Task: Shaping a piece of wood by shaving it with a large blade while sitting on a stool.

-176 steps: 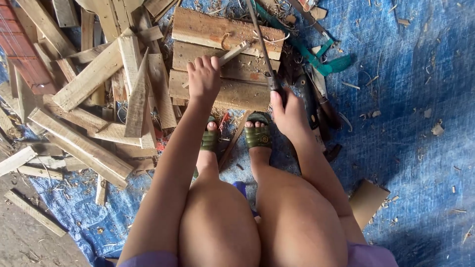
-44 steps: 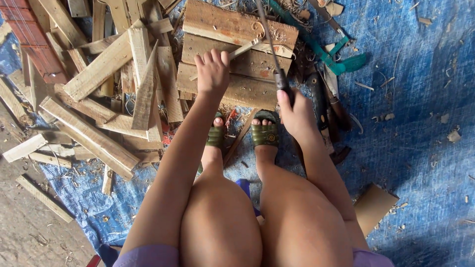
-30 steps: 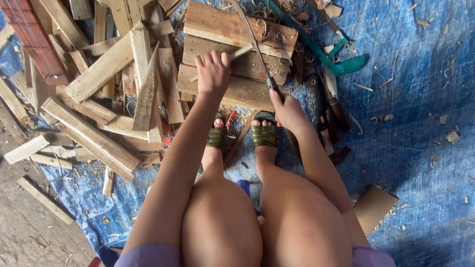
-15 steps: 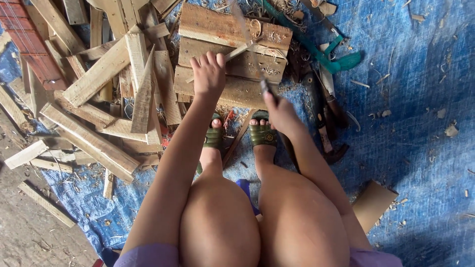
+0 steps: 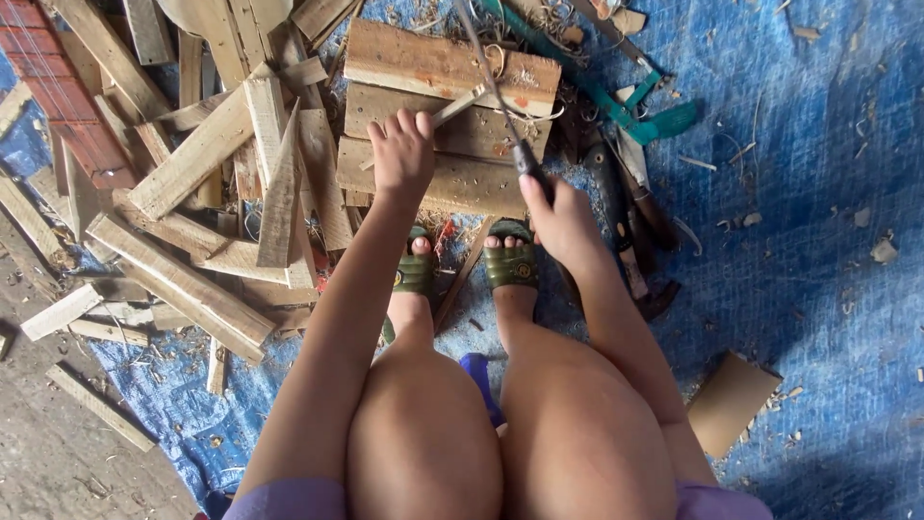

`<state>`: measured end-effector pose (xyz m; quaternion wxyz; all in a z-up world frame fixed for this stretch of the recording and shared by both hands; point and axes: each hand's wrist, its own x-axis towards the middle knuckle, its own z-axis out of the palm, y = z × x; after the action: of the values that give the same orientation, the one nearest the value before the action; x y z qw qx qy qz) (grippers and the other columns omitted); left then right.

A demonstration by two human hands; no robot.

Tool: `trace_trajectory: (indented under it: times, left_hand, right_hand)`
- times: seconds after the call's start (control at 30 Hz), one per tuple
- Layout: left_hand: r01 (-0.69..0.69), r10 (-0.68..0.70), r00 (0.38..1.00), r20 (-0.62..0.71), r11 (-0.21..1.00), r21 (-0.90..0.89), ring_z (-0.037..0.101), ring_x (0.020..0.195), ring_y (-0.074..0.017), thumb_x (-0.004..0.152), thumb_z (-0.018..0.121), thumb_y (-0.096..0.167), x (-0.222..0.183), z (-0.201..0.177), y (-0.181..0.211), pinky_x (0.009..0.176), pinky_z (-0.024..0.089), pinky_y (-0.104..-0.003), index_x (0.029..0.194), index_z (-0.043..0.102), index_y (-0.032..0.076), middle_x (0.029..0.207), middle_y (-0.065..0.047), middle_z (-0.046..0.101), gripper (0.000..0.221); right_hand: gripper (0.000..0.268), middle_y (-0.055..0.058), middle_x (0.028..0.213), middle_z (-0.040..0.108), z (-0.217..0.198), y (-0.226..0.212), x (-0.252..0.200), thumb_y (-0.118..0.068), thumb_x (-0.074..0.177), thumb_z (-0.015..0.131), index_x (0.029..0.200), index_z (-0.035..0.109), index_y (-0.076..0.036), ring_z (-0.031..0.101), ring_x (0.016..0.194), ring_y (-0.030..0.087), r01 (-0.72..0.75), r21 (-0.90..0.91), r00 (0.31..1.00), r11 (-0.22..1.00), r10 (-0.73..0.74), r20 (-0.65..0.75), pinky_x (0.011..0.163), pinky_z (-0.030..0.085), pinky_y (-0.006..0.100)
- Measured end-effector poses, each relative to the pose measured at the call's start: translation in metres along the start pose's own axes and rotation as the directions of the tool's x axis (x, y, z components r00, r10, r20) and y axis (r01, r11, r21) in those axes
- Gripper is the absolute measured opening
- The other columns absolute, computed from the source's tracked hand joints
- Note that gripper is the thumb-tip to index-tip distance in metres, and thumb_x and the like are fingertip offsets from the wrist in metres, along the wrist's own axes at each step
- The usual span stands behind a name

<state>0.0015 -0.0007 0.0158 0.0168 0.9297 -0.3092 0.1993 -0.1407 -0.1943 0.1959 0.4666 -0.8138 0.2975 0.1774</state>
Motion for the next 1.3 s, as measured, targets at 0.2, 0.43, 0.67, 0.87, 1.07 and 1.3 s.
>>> trace_trajectory:
  times: [0.2,0.43,0.67,0.87,1.07,1.3]
  left_hand:
    - [0.027,-0.028,0.998,0.058,1.0,0.012,0.058,0.071,-0.03,0.098,0.048,0.011,0.001,-0.004,0.003,0.074,0.044,-0.054,0.092,0.046,0.011,0.081,-0.006,0.05,0.006]
    - [0.005,-0.006,1.0,0.017,1.0,0.02,0.057,0.067,-0.0312,0.095,0.05,0.014,-0.012,-0.002,0.005,0.072,0.044,-0.054,0.09,0.049,0.011,0.078,-0.008,0.048,0.005]
    - [0.041,-0.041,0.998,0.053,0.999,0.006,0.058,0.07,-0.0301,0.096,0.049,0.016,-0.005,0.0,0.001,0.071,0.045,-0.051,0.09,0.047,0.013,0.081,-0.006,0.05,0.008]
    - [0.039,-0.039,0.999,0.006,0.999,0.017,0.055,0.068,-0.0304,0.093,0.05,0.012,-0.004,0.009,0.0,0.067,0.043,-0.049,0.09,0.047,0.012,0.079,-0.006,0.048,0.004]
    - [0.033,-0.032,0.999,-0.02,0.999,0.019,0.054,0.068,-0.0312,0.092,0.051,0.011,-0.001,0.002,0.001,0.065,0.044,-0.049,0.09,0.047,0.011,0.079,-0.007,0.048,0.004]
    - [-0.009,0.007,0.999,0.035,1.0,0.03,0.054,0.071,-0.0311,0.092,0.052,0.015,-0.001,-0.004,-0.002,0.067,0.043,-0.048,0.092,0.049,0.013,0.081,-0.007,0.049,0.004]
  right_hand:
    - [0.055,0.011,0.049,0.061,0.019,0.036,0.027,-0.043,0.11,0.042,0.087,0.065,0.001,0.064,0.043,0.023,0.073,0.096,0.996,0.993,-0.078,0.046,0.046,0.052,0.035]
    - [0.073,0.01,0.044,0.061,0.024,0.056,0.026,-0.058,0.108,0.038,0.068,0.066,-0.005,0.065,0.042,0.024,-0.118,-0.017,0.969,0.993,0.119,0.218,0.048,0.053,0.035]
    - [0.067,0.012,0.046,0.059,0.039,0.077,0.043,-0.059,0.108,0.04,0.078,0.062,-0.003,0.065,0.043,0.025,-0.173,0.284,0.941,0.943,0.074,0.33,0.051,0.057,0.036]
    - [0.051,0.011,0.049,0.061,0.032,0.061,0.034,-0.044,0.109,0.045,0.086,0.063,-0.002,0.064,0.044,0.023,0.011,0.171,0.987,0.985,-0.039,0.158,0.053,0.054,0.035]
    - [0.033,0.009,0.051,0.059,0.002,0.015,0.014,-0.026,0.109,0.046,0.089,0.058,-0.002,0.061,0.044,0.021,0.308,0.208,0.951,0.928,-0.298,-0.078,0.051,0.051,0.031]
    - [0.055,0.009,0.048,0.06,0.029,0.048,0.032,-0.046,0.11,0.038,0.083,0.058,-0.002,0.063,0.041,0.019,0.002,-0.005,0.988,1.0,-0.001,0.156,0.046,0.053,0.033]
